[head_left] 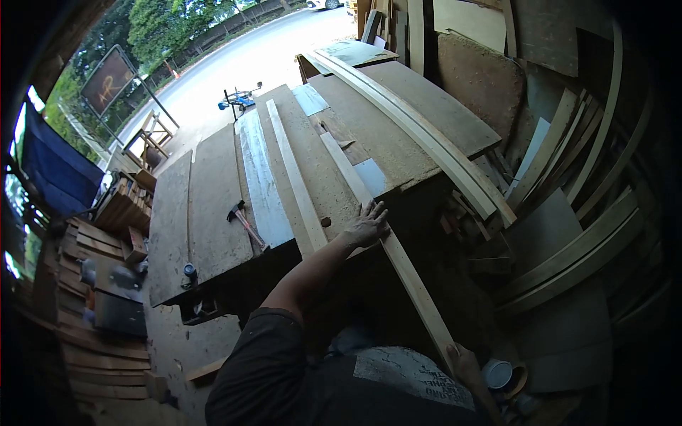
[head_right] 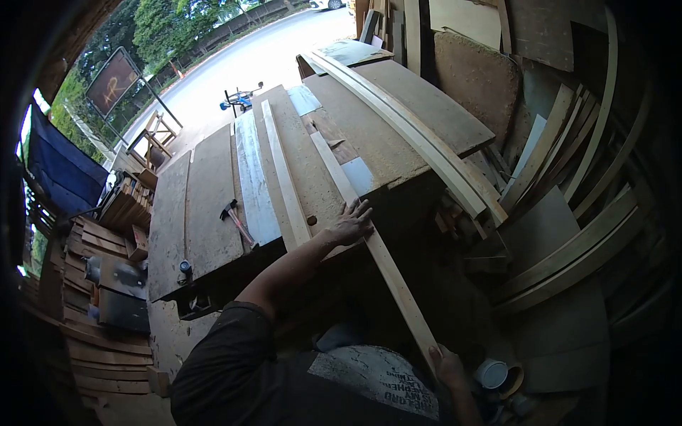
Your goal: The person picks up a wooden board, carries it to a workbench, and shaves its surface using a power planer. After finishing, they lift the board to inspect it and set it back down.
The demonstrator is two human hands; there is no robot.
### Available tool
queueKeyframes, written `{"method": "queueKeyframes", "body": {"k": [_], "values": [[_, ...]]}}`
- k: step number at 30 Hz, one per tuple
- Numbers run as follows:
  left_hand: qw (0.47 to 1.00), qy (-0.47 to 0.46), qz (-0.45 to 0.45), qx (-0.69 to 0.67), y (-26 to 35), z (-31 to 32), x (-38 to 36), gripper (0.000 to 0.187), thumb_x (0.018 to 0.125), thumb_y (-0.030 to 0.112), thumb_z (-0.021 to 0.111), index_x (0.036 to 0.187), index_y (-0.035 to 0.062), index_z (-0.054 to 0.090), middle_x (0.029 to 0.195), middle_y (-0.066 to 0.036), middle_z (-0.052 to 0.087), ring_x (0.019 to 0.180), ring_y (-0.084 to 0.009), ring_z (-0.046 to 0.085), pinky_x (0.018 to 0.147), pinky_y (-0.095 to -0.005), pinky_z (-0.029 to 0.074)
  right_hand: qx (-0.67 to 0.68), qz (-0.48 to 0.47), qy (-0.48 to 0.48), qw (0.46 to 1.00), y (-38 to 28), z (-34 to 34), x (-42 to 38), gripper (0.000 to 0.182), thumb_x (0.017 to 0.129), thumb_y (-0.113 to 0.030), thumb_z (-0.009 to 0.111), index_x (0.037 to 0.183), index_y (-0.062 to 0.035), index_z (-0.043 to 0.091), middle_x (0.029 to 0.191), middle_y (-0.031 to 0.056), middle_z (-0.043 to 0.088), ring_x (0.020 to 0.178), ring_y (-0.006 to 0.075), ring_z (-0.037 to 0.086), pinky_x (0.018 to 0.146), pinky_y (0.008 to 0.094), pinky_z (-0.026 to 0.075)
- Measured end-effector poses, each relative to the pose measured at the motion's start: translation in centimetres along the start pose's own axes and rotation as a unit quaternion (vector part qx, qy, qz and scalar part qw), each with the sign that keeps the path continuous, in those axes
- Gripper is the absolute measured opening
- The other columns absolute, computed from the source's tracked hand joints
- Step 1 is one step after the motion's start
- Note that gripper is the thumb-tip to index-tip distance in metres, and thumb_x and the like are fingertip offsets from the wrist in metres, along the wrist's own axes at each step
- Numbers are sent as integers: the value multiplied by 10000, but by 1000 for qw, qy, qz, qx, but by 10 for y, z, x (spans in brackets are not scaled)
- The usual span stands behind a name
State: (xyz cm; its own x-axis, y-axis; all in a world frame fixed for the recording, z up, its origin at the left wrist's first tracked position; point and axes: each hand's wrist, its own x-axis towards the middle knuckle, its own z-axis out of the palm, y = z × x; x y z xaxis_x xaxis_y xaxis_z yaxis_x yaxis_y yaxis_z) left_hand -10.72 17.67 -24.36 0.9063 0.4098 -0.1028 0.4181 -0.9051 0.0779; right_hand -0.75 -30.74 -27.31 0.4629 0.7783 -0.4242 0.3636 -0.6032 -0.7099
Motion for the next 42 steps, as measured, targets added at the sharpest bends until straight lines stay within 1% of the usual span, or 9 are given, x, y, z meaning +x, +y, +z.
{"method": "queueKeyframes", "body": {"k": [1,6,10,17,19,26,29,35,42], "values": [[999,-6,-42,-11,10,-5,-7,769,925,564,421,1475,39,306,1581,-182,147,1467,-387,60,1173,-565,64,-4,-5,2,1000,-2,2,7,575,972,-483,430,1214,14,589,1080,294,628,1054,455,589,903,473,476],[995,-43,-95,9,75,-10,-47,871,928,594,400,1486,-43,197,1576,-207,133,1474,-352,59,1180,-537,6,-29,-3,8,1000,-32,5,34,576,979,-485,419,1184,21,600,1056,302,632,1042,460,593,889,483,480],[992,-69,-104,-17,103,-12,-63,895,922,603,402,1488,-52,172,1578,-212,116,1475,-346,47,1174,-550,-16,-27,-23,16,999,-44,14,64,586,981,-501,402,1173,14,607,1046,299,635,1033,468,592,884,495,481],[990,-46,-134,-12,66,-4,-41,893,927,615,370,1494,-42,160,1581,-209,109,1480,-324,41,1167,-563,-31,-21,-42,32,998,-83,19,102,609,985,-519,378,1098,22,632,987,303,643,1009,470,600,844,494,484],[986,-62,-143,-53,57,-13,-35,916,917,599,408,1489,-66,143,1583,-219,80,1480,-334,19,1157,-568,-67,-22,-34,20,999,-91,21,115,609,981,-534,370,1119,0,630,1004,304,640,1015,473,595,859,507,480],[983,-50,-167,-48,17,-12,-14,964,896,653,410,1506,-30,107,1595,-187,46,1484,-300,-11,1159,-570,-46,-23,-40,19,999,-113,31,156,633,972,-571,348,1132,-29,633,1016,296,643,1022,476,591,873,521,475],[981,-67,-173,-55,6,-23,-9,952,905,645,397,1505,-32,103,1596,-184,39,1484,-303,-16,1154,-583,-52,-14,-42,28,999,-125,33,168,648,977,-559,363,1109,12,640,980,299,651,1017,459,605,856,495,482],[974,-73,-213,-24,26,-9,-10,922,915,616,382,1511,-24,89,1601,-172,35,1481,-336,-16,1122,-635,-76,-32,-50,37,998,-134,33,174,662,975,-568,353,1113,12,641,990,305,647,1023,471,597,863,504,477],[971,-50,-230,-45,40,-4,-18,903,929,613,365,1506,-31,105,1598,-180,25,1483,-312,-22,1143,-599,-70,-47,-45,45,997,-127,42,180,637,972,-572,342,1142,-30,631,1018,299,643,1024,478,591,893,528,468]]}}
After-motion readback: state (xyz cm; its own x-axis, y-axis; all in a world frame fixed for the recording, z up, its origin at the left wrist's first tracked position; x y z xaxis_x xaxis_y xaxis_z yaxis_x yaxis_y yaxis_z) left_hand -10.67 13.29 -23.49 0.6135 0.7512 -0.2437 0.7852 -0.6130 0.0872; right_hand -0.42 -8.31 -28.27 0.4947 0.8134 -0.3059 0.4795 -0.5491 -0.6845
